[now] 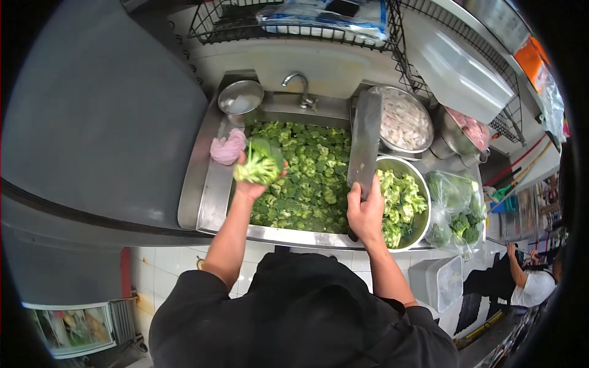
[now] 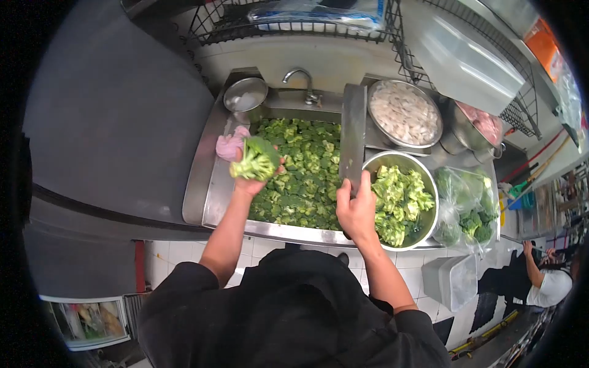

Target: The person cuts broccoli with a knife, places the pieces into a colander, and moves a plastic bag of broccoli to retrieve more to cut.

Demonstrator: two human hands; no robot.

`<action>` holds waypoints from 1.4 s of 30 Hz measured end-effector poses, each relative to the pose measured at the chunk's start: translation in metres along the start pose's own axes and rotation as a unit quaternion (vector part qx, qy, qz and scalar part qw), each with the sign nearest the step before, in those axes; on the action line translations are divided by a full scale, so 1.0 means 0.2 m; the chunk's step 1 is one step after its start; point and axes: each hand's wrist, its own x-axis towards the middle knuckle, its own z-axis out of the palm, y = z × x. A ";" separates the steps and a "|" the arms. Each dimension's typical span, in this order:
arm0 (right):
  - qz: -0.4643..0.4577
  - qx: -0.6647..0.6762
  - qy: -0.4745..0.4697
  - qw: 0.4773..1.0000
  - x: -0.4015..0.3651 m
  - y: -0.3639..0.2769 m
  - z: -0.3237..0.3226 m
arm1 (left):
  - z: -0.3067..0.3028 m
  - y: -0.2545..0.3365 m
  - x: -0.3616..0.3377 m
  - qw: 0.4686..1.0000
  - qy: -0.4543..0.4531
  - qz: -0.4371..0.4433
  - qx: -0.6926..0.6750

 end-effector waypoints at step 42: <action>-0.032 -0.006 0.003 0.999 0.07 0.05 0.08 | 0.55 0.11 0.19 0.976 0.137 -0.080 0.148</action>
